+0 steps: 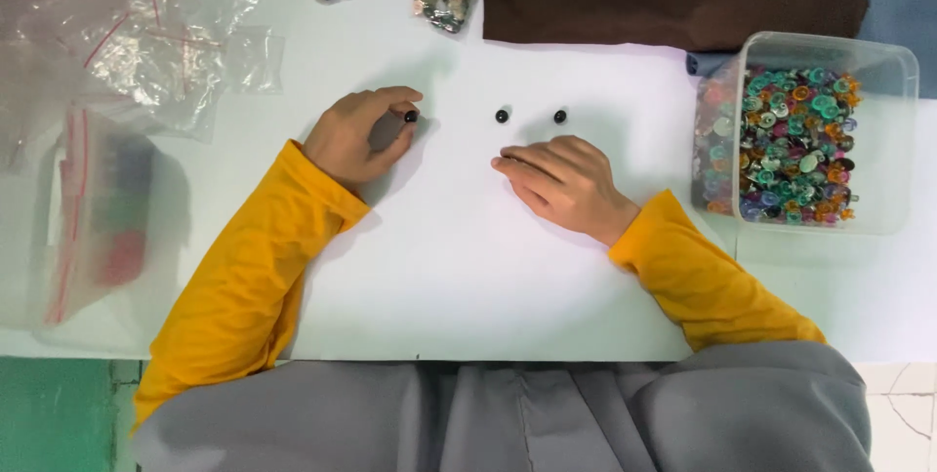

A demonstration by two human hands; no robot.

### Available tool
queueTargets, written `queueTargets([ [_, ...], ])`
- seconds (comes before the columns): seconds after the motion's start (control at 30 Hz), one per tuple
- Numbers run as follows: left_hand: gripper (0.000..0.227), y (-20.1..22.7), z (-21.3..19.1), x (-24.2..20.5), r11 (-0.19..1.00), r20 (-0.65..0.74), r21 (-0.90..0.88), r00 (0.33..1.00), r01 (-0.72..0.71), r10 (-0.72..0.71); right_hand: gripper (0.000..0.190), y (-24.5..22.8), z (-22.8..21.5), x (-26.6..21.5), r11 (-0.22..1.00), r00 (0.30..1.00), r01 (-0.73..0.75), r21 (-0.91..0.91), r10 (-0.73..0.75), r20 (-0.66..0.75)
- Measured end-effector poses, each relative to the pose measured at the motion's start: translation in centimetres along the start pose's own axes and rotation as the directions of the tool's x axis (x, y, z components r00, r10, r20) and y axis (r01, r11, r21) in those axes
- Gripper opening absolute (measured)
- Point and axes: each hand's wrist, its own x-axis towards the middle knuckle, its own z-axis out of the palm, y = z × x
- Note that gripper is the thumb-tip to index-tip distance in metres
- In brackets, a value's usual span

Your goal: Sorting colorful buttons from a container and placing them into small plastic bags

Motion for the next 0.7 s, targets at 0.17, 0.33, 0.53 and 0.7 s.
queueTargets([
  [0.17, 0.012, -2.3, -0.8, -0.8, 0.994, -0.028, 0.104, 0.999, -0.024, 0.027, 0.013, 0.6, 4.9, 3.2, 0.999, 0.998, -0.051, -0.005, 0.051, -0.041],
  [0.33, 0.008, -2.5, -1.2, -0.8, 0.980, 0.000, 0.200, 1.000, 0.004, -0.004, 0.010, 1.2, 6.8, 3.8, 0.981, 0.977, -0.184, -0.053, 0.189, 0.096],
  [0.53, 0.014, -2.4, -0.2, -1.0, 0.969, -0.032, 0.246, 0.999, 0.034, -0.027, 0.017, 1.4, 6.0, 3.8, 0.961, 0.949, -0.276, -0.010, 0.274, 0.154],
  [0.7, 0.016, -1.8, -0.8, -0.9, 0.968, -0.013, 0.244, 0.999, 0.050, -0.048, 0.028, 1.3, 6.2, 3.9, 0.955, 0.941, -0.295, 0.039, 0.283, 0.186],
])
